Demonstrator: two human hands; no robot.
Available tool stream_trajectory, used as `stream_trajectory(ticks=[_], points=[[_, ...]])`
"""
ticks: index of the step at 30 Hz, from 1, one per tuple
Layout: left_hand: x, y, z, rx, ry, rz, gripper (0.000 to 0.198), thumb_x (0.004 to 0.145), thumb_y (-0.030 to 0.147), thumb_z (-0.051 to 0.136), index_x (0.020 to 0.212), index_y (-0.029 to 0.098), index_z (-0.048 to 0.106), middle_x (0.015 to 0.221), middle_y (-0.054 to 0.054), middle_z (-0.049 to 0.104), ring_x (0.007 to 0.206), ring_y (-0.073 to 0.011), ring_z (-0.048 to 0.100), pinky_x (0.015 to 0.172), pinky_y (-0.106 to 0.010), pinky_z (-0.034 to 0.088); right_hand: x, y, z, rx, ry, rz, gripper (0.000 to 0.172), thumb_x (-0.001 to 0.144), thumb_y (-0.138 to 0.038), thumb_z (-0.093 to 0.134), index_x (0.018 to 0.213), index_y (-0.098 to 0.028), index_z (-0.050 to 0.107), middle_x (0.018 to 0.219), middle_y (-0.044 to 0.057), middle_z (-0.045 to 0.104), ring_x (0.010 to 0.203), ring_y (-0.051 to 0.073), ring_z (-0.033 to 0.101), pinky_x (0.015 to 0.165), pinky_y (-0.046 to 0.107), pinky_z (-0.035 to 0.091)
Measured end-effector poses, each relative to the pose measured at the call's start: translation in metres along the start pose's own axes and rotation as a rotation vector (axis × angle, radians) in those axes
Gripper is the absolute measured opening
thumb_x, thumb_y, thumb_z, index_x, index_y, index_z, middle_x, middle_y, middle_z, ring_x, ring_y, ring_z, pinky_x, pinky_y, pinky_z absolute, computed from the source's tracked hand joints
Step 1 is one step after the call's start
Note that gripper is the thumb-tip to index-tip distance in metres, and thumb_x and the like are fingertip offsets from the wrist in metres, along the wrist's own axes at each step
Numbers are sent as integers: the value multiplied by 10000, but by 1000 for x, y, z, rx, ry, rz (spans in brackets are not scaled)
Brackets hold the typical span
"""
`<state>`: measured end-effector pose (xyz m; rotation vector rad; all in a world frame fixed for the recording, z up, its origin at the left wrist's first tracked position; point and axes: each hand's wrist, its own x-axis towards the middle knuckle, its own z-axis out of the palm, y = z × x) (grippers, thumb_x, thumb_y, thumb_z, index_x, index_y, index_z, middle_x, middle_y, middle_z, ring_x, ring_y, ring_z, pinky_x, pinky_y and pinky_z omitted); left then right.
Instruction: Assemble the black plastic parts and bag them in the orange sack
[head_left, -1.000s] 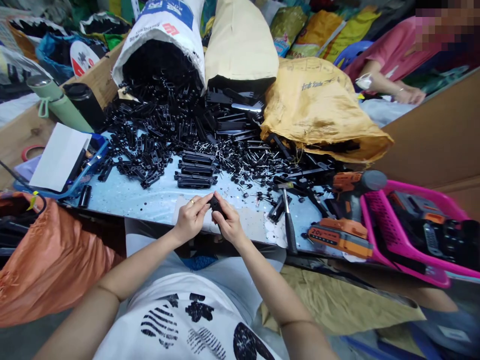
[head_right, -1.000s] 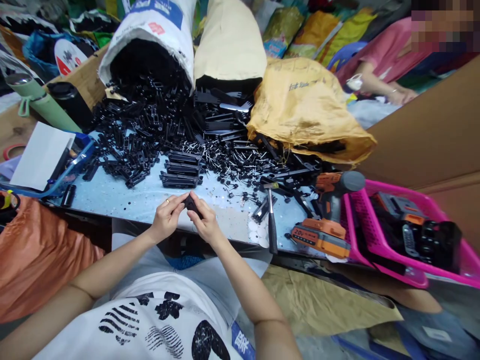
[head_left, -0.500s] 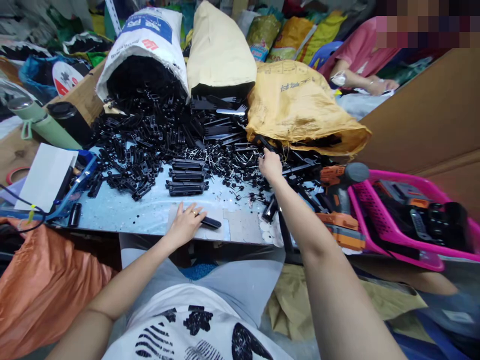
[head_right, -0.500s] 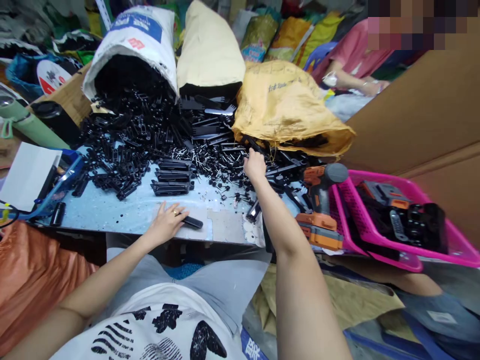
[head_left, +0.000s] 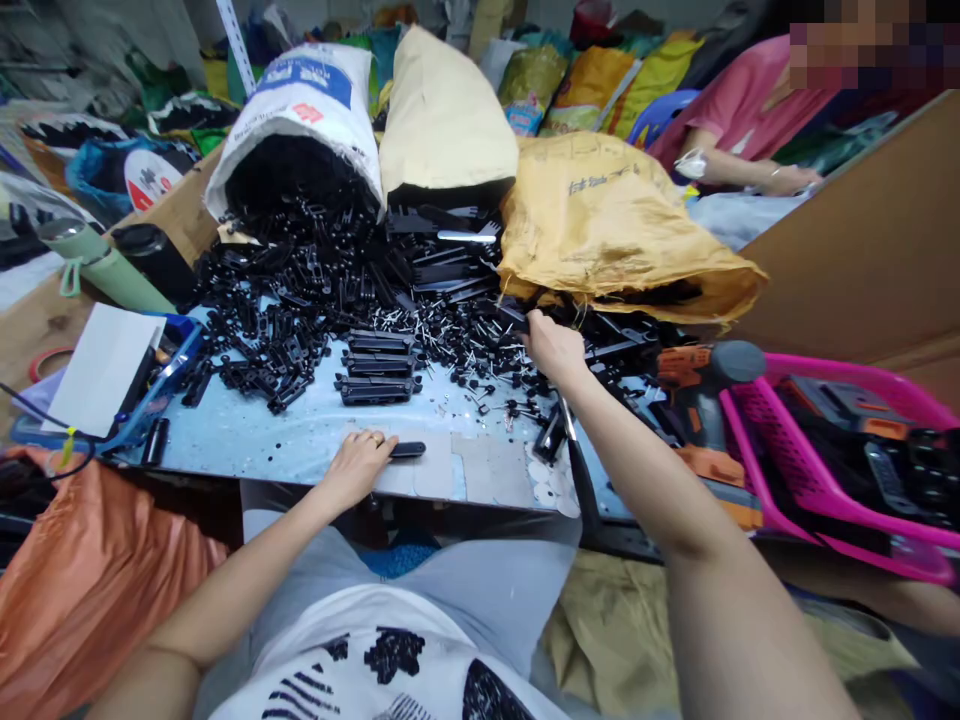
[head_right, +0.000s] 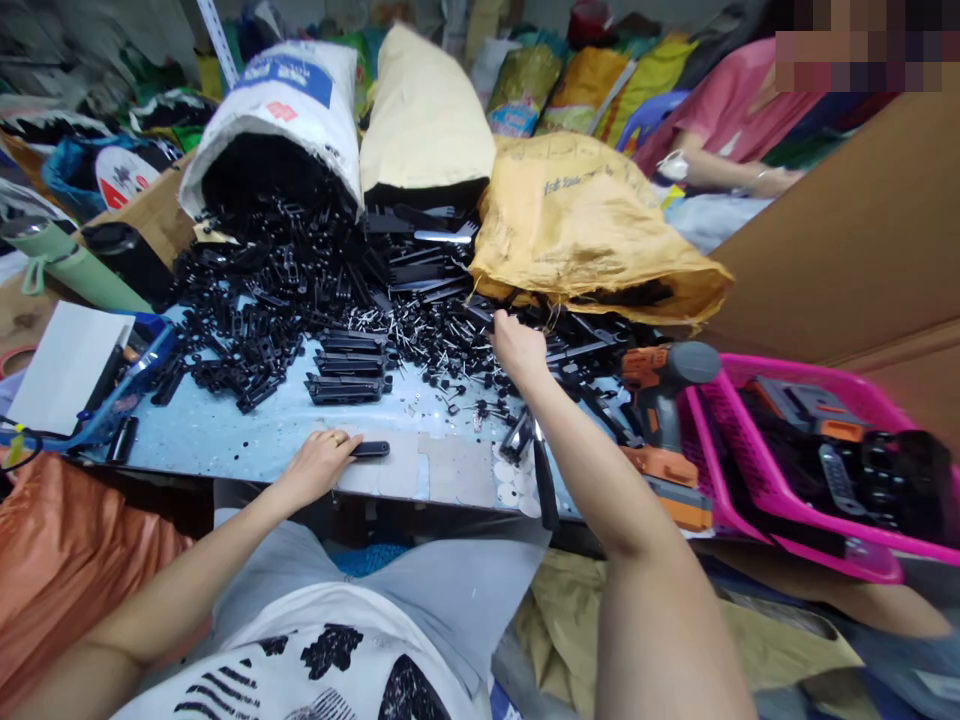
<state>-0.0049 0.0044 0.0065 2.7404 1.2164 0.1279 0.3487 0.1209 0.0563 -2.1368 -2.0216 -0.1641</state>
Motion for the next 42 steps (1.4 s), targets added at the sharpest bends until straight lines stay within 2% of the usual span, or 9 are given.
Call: stream_trajectory(ticks=[3, 5, 6, 7, 10, 13, 19, 29, 42], points=[[8, 1, 2, -120, -35, 28, 338, 919, 246, 413, 1238, 158, 485, 1050, -105, 581, 999, -235, 531, 856, -366, 425, -72, -34, -9, 66, -196, -310, 301, 890, -442, 490, 1048, -193, 555, 917, 70, 621, 749, 154, 545, 597, 246, 311], [14, 3, 3, -195, -59, 64, 340, 930, 251, 369, 1235, 160, 486, 1076, -103, 579, 1031, -225, 524, 899, -363, 407, -118, -58, -10, 114, -361, -658, 277, 913, -447, 445, 974, -204, 564, 863, 45, 613, 741, 148, 551, 615, 242, 331], [17, 4, 2, -220, -71, 75, 347, 933, 260, 352, 1239, 160, 483, 1089, -104, 579, 1045, -224, 521, 916, -367, 397, -137, -68, -8, 112, -391, -736, 295, 928, -446, 407, 951, -197, 563, 843, 47, 608, 728, 148, 553, 620, 246, 336], [19, 5, 2, -237, -83, 82, 361, 935, 283, 344, 1246, 159, 477, 1105, -108, 577, 1060, -228, 517, 927, -376, 389, -152, -77, -5, 104, -403, -768, 318, 941, -443, 373, 940, -187, 561, 832, 53, 605, 719, 150, 556, 622, 252, 336], [25, 9, -3, -246, -114, 74, 478, 902, 471, 396, 1249, 150, 467, 1146, -129, 561, 1083, -268, 506, 921, -409, 383, -174, -91, 7, 63, -382, -682, 355, 951, -456, 331, 951, -178, 554, 844, 67, 606, 732, 156, 573, 604, 254, 319], [28, 13, -7, -224, -134, 64, 640, 771, 649, 508, 1181, 159, 491, 1122, -130, 560, 1047, -297, 515, 879, -415, 398, -177, -93, 14, 28, -389, -614, 352, 951, -465, 329, 988, -191, 547, 850, 57, 608, 749, 163, 586, 573, 256, 286], [26, 19, -6, -184, -89, 52, 669, 655, 719, 583, 1028, 171, 497, 968, -104, 590, 934, -292, 560, 807, -389, 416, -180, -94, 3, -24, -350, -590, 369, 958, -468, 293, 1020, -212, 551, 867, 59, 608, 758, 169, 572, 571, 276, 258], [14, 8, -1, -243, 20, 119, 668, 679, 713, 561, 1049, 167, 453, 969, -95, 580, 872, -265, 594, 730, -359, 458, -186, -112, -28, -86, -304, -575, 332, 964, -412, 302, 1028, -209, 556, 876, 83, 598, 778, 183, 534, 619, 303, 245], [15, 7, 6, -216, 119, 120, 481, 770, 612, 536, 956, 170, 501, 875, -66, 604, 809, -225, 608, 672, -311, 454, -166, -111, -36, -133, -234, -682, 335, 970, -430, 293, 996, -202, 537, 853, 54, 591, 727, 160, 530, 616, 280, 208]])
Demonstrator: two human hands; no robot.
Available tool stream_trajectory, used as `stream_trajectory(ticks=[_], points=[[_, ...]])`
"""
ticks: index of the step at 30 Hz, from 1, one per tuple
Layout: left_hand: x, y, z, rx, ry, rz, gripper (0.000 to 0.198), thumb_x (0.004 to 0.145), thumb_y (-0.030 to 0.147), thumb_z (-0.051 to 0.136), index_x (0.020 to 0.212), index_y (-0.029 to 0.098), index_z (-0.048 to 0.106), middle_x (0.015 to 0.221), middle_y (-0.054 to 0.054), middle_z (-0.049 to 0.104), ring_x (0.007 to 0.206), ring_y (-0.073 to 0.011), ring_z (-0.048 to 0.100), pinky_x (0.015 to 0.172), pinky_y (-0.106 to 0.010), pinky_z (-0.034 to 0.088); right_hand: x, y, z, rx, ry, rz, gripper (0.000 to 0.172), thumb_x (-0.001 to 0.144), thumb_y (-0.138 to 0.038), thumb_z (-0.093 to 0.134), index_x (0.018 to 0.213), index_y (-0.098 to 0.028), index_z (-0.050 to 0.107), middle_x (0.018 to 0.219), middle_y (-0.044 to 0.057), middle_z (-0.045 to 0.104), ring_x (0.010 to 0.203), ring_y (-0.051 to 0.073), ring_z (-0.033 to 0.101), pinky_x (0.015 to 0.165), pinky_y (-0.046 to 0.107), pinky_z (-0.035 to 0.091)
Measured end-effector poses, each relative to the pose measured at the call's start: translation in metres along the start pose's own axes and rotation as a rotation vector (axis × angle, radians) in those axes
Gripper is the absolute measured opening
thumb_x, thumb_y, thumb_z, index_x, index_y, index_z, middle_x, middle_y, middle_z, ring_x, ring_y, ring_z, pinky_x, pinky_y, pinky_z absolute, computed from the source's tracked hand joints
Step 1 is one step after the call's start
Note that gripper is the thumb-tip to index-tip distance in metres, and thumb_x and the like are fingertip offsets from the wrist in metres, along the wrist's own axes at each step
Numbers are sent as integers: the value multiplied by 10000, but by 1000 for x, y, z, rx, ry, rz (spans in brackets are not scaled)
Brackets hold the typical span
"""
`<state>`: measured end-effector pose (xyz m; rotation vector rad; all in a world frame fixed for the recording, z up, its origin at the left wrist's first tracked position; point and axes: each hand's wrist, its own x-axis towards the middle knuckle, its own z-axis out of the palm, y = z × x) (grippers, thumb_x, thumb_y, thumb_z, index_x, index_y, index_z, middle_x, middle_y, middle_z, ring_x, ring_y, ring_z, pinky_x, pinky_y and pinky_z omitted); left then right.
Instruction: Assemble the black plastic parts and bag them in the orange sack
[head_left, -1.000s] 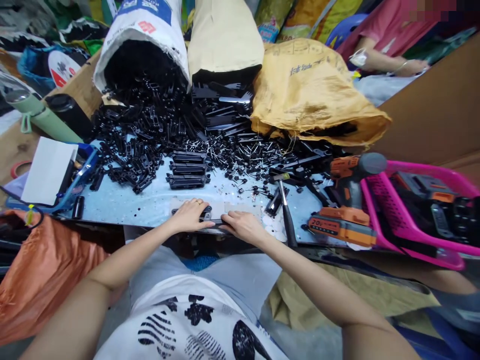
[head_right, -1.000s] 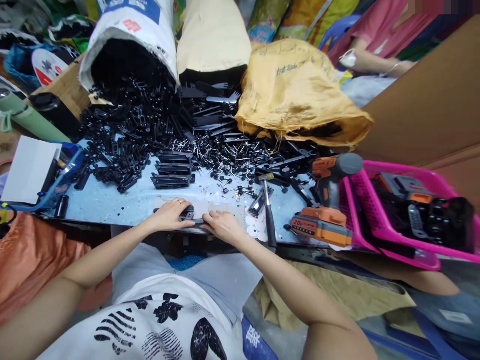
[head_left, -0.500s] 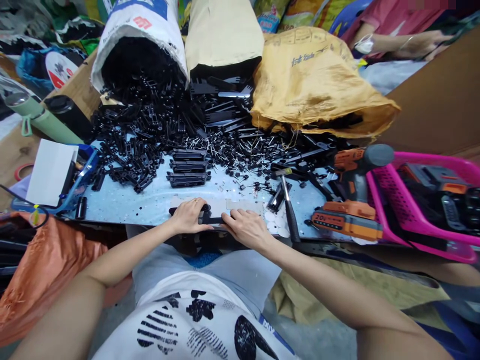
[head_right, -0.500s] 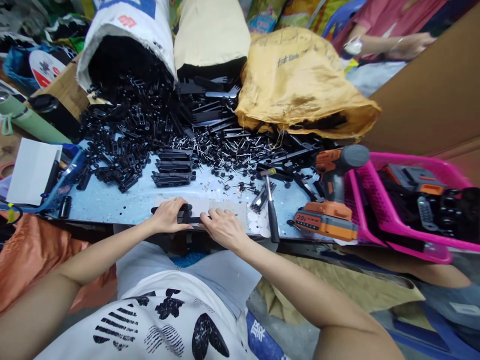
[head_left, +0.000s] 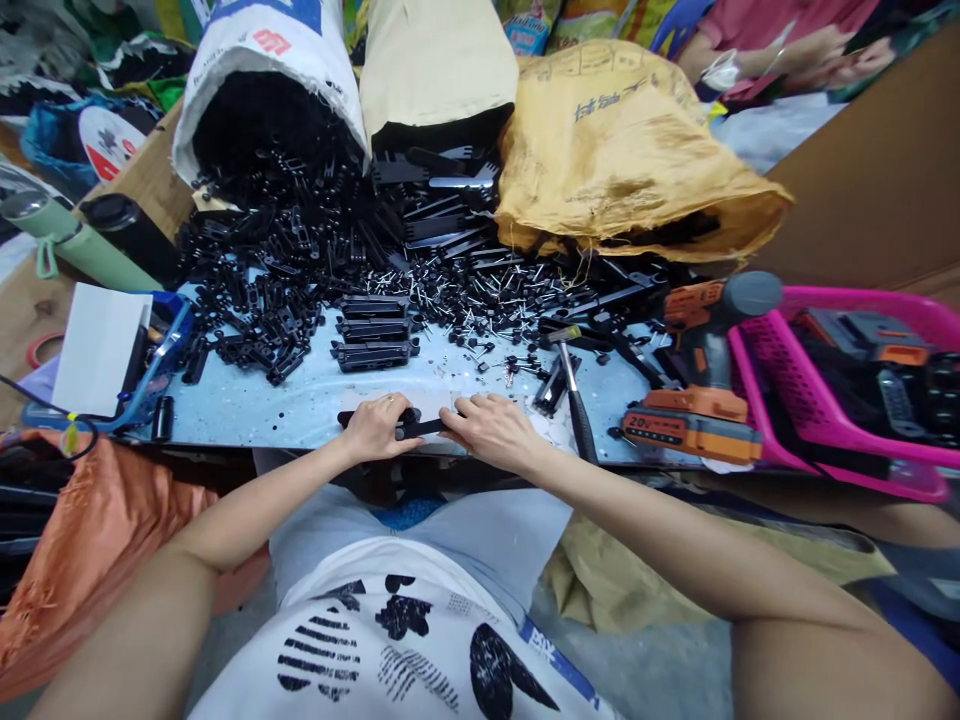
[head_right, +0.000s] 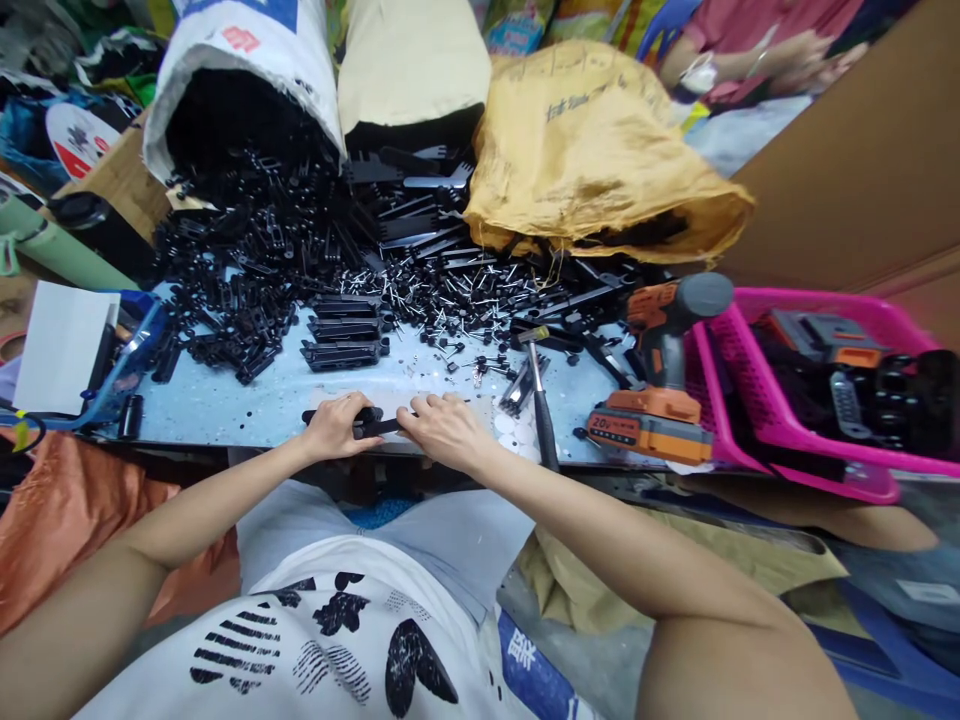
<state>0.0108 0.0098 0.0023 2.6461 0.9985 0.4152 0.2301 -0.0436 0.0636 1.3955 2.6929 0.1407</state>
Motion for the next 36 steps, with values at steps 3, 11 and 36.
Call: stream_trajectory(ticks=[3, 11, 36], points=[[0, 0, 1, 3, -14, 1, 491, 767, 627, 528, 944, 169, 505, 861, -64, 605, 802, -220, 607, 672, -303, 446, -1, 4, 4, 13, 25, -3, 343, 974, -425, 286, 993, -196, 541, 843, 57, 594, 719, 154, 518, 617, 273, 209], [21, 12, -6, 4, -253, 18, 594, 773, 693, 462, 1037, 163, 512, 944, -89, 604, 894, -248, 588, 735, -328, 447, -16, 8, 56, 121, 130, -20, 378, 952, -460, 337, 991, -176, 584, 806, 57, 611, 747, 161, 522, 642, 279, 274], [-30, -44, -37, -1507, 334, -994, 308, 528, 243, 800, 763, 94, 668, 643, -25, 636, 534, -70, 552, 534, -186, 442, 21, -11, 59, 1081, 666, 467, 194, 831, -365, 573, 826, -196, 669, 827, 50, 668, 746, 152, 628, 670, 275, 521]])
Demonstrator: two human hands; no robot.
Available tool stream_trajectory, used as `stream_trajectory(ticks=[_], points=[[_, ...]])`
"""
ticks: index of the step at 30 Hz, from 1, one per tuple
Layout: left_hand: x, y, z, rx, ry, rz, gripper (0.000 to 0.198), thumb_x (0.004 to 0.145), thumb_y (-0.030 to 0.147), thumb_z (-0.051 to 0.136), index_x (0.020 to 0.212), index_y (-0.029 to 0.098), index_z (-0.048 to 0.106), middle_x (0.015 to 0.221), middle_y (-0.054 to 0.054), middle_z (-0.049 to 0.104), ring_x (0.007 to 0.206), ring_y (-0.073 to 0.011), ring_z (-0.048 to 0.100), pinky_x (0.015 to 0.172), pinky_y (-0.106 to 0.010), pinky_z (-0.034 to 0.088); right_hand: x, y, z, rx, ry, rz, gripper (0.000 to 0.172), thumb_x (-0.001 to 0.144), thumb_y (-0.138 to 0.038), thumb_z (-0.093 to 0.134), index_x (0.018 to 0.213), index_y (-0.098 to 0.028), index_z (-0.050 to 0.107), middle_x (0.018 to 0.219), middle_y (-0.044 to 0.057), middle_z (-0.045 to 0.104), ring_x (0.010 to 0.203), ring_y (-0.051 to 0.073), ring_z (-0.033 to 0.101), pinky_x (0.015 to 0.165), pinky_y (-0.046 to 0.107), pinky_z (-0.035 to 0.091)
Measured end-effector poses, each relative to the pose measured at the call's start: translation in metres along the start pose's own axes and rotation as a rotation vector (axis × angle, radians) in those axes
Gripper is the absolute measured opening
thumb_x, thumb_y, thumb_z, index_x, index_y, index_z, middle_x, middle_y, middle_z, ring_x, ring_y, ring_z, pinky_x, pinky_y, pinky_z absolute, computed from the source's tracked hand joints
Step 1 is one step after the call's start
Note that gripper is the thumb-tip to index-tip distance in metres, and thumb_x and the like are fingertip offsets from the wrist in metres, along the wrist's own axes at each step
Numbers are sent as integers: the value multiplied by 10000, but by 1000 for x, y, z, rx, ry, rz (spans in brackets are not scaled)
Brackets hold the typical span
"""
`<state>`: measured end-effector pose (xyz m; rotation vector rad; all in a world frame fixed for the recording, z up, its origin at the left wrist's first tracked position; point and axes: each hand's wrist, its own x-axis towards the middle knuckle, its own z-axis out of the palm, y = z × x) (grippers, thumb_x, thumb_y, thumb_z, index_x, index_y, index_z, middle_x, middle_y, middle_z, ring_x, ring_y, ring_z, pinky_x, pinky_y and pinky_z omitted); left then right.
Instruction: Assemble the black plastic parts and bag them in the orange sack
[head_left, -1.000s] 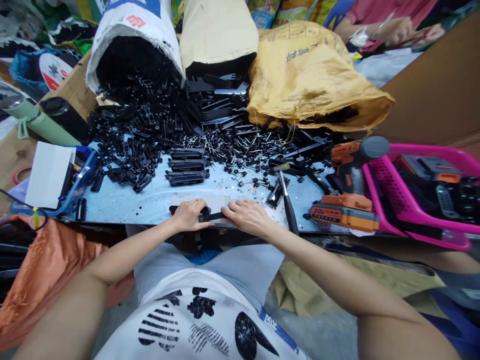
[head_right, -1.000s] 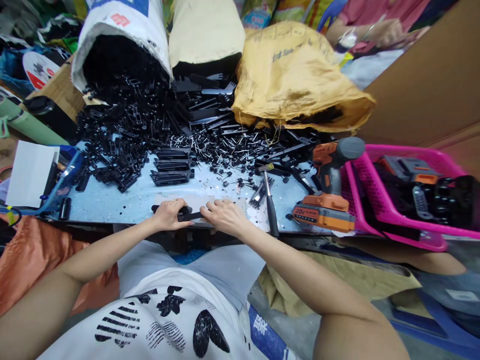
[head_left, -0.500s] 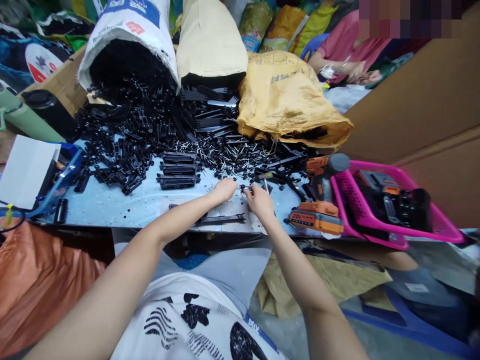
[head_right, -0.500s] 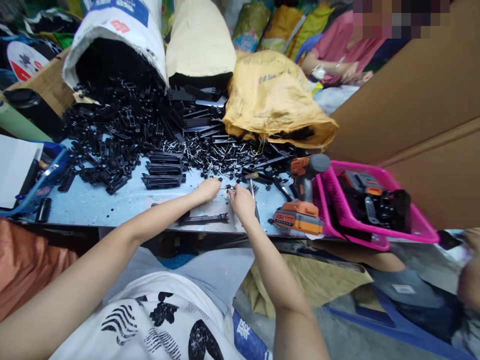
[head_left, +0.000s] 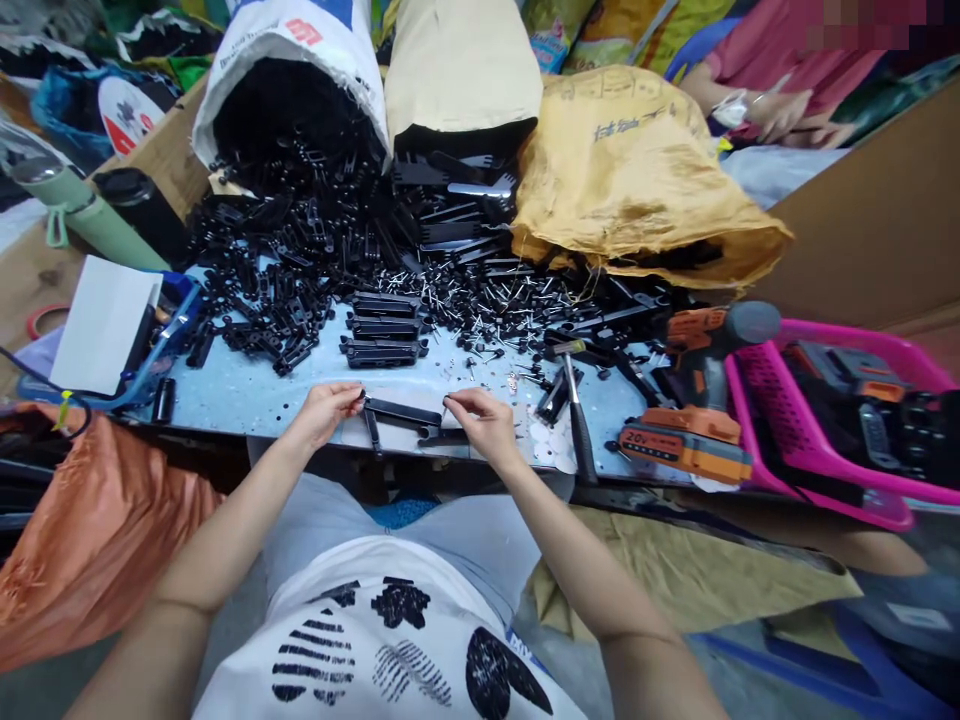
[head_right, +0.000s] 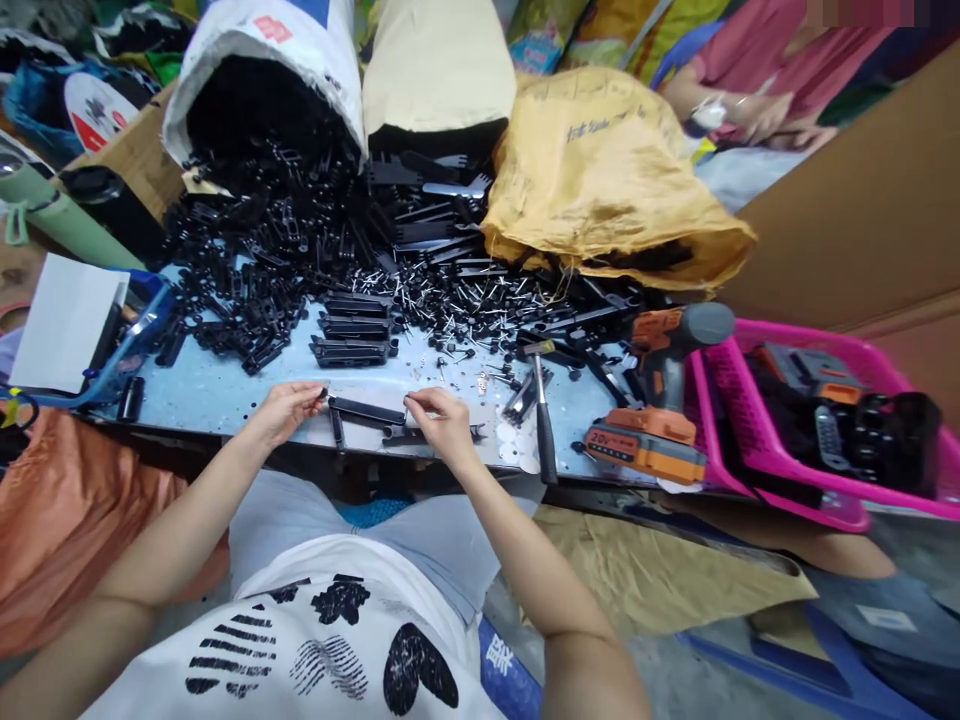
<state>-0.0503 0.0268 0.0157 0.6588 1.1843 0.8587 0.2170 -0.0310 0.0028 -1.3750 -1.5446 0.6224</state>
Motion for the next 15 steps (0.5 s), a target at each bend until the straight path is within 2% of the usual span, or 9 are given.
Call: stream_trajectory(ticks=[4, 10, 15], points=[[-2, -4, -1, 28, -1, 1, 324, 526, 265, 806, 770, 96, 679, 629, -15, 631, 521, -61, 534, 526, -186, 434, -8, -7, 15, -154, -7, -97, 212, 871, -345, 514, 828, -203, 665, 841, 74, 666, 809, 178, 633, 743, 328, 529], [-1, 2, 2, 175, -42, 78, 377, 480, 333, 823, 736, 103, 668, 600, -5, 617, 516, -77, 528, 530, -214, 424, -22, -3, 17, -349, -33, -226, 224, 912, -289, 448, 926, -203, 654, 935, 99, 658, 866, 173, 630, 757, 311, 527], [2, 0, 5, 345, -86, 56, 390, 505, 355, 799, 767, 104, 656, 590, 2, 596, 506, -80, 498, 516, -214, 389, -30, 2, 16, -394, -95, -260, 248, 927, -273, 418, 1003, -219, 648, 968, 96, 654, 877, 175, 628, 745, 305, 525]])
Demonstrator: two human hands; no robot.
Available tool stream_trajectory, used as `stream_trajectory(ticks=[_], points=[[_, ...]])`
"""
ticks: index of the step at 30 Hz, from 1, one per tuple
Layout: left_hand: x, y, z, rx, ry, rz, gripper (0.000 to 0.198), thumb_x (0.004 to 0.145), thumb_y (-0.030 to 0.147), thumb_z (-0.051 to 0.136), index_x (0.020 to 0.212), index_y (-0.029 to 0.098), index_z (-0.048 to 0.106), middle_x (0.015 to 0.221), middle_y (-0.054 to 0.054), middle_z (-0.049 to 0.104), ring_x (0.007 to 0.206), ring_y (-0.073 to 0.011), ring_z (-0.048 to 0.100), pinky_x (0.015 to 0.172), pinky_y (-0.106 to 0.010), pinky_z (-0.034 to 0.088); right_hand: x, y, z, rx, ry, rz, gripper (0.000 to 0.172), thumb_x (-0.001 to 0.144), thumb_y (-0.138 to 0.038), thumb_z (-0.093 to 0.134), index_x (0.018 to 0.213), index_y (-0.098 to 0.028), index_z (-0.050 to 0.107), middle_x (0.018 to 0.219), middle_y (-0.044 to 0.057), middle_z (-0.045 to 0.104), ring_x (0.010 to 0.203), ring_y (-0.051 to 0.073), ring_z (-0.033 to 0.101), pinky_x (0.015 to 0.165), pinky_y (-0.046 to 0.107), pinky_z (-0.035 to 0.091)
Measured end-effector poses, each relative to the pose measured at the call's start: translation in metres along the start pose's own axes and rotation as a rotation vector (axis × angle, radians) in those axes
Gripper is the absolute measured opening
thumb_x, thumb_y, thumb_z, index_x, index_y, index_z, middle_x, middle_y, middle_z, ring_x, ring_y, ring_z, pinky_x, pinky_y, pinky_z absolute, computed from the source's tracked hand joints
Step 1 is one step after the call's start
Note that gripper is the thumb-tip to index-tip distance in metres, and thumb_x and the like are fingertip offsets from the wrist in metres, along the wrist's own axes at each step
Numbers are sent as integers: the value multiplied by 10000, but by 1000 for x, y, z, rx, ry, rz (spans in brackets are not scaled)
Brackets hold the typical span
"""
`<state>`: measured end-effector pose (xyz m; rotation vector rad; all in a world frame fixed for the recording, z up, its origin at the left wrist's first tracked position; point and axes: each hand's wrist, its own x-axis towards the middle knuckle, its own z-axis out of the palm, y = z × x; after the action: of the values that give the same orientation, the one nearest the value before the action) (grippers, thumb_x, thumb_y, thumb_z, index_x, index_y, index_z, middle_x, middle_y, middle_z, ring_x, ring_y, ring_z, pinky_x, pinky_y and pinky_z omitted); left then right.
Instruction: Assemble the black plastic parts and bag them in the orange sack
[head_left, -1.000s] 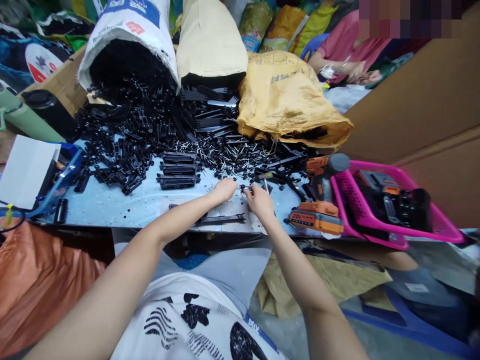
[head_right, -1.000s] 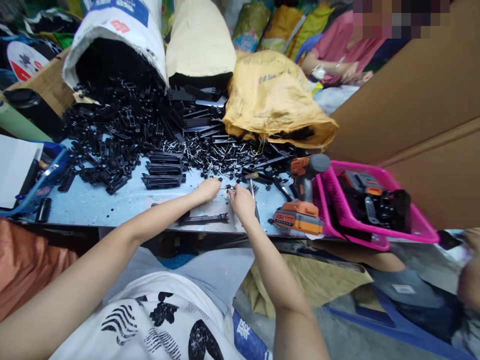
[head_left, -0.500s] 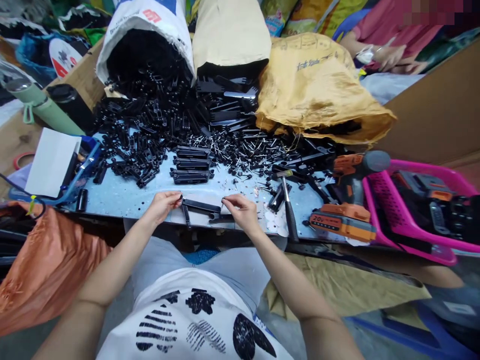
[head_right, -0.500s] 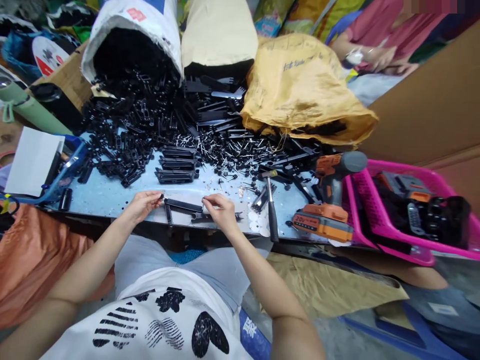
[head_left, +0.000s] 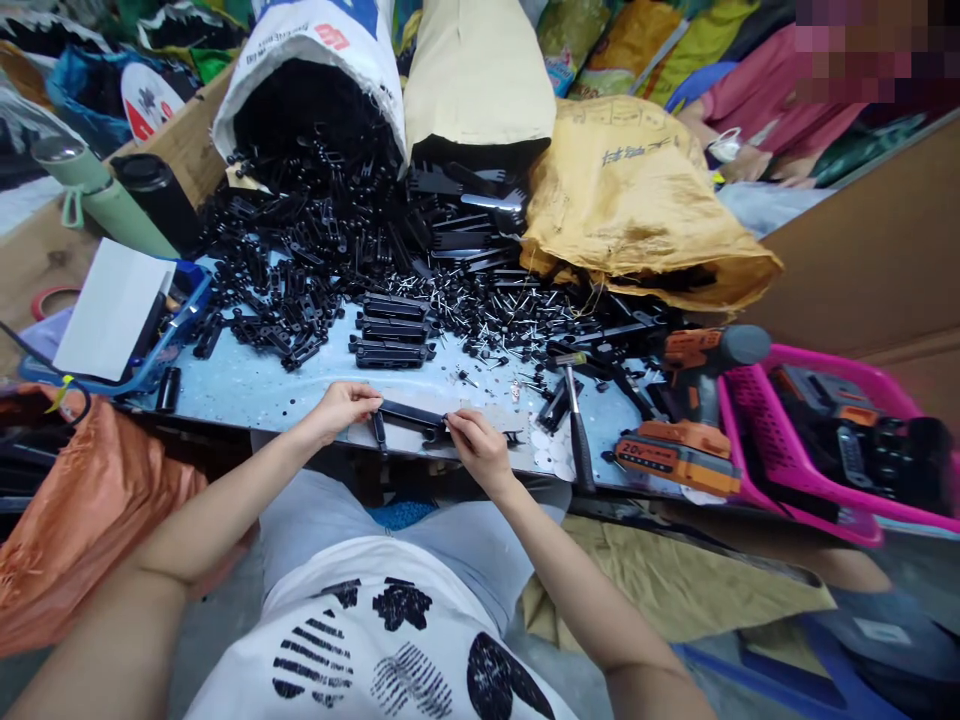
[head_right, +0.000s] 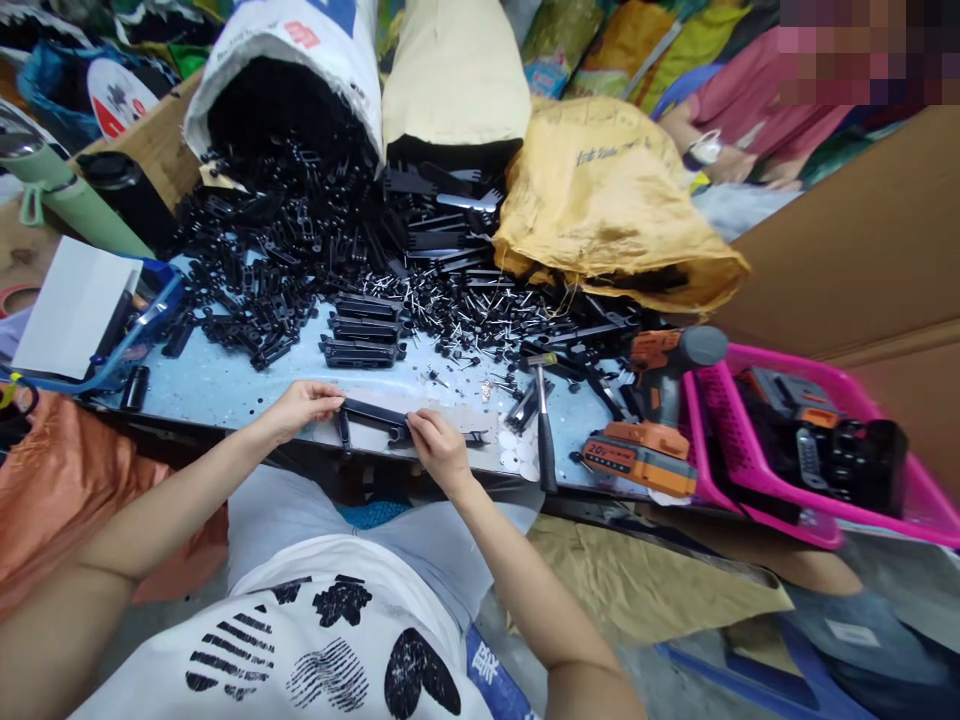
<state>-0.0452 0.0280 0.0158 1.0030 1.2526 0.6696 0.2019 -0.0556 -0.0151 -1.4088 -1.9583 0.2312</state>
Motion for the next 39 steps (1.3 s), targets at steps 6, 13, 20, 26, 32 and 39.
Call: stream_trajectory(ticks=[6, 13, 20, 26, 32, 39], points=[[9, -26, -5, 276, 120, 112, 433, 678, 420, 686, 962, 105, 601, 615, 20, 540, 563, -116, 521, 554, -234, 387, -10, 18, -6, -20, -108, -102, 342, 895, -325, 506, 1214, -210, 548, 1074, 104, 631, 990, 205, 586, 823, 351, 498], [-12, -18, 31, 1064, -39, 847, 502, 789, 455, 603, 1194, 174, 508, 1240, -147, 519, 1209, -299, 415, 997, -436, 298, -14, 35, -1, -51, -200, -130, 484, 868, -401, 538, 1303, -199, 474, 908, 85, 640, 850, 212, 576, 756, 356, 495], [-4, -19, 82, 1337, -233, 752, 487, 803, 425, 599, 1176, 137, 475, 1040, -123, 588, 1024, -276, 514, 866, -385, 364, -18, 36, 6, -58, -122, -76, 496, 868, -429, 523, 1310, -210, 477, 827, 71, 635, 792, 211, 583, 732, 359, 506], [-6, -21, 78, 1330, -205, 774, 469, 789, 421, 615, 1138, 137, 483, 1081, -111, 573, 1053, -271, 496, 858, -380, 351, 4, 62, -5, -33, -280, -349, 512, 863, -461, 527, 1277, -162, 498, 769, 51, 619, 700, 158, 574, 668, 282, 494], [-6, -20, 85, 1310, -138, 688, 472, 790, 429, 611, 1143, 146, 478, 1112, -113, 564, 1073, -271, 484, 864, -385, 342, 14, 69, -9, -83, -301, -406, 500, 862, -458, 533, 1262, -159, 511, 750, 40, 616, 702, 149, 565, 656, 261, 472], [-6, -21, 86, 1327, -149, 707, 477, 785, 440, 618, 1135, 148, 478, 1095, -110, 563, 1069, -273, 481, 869, -387, 343, 25, 77, -7, -40, -418, -556, 417, 896, -403, 496, 1239, -167, 517, 797, 54, 622, 751, 152, 543, 699, 271, 470]])
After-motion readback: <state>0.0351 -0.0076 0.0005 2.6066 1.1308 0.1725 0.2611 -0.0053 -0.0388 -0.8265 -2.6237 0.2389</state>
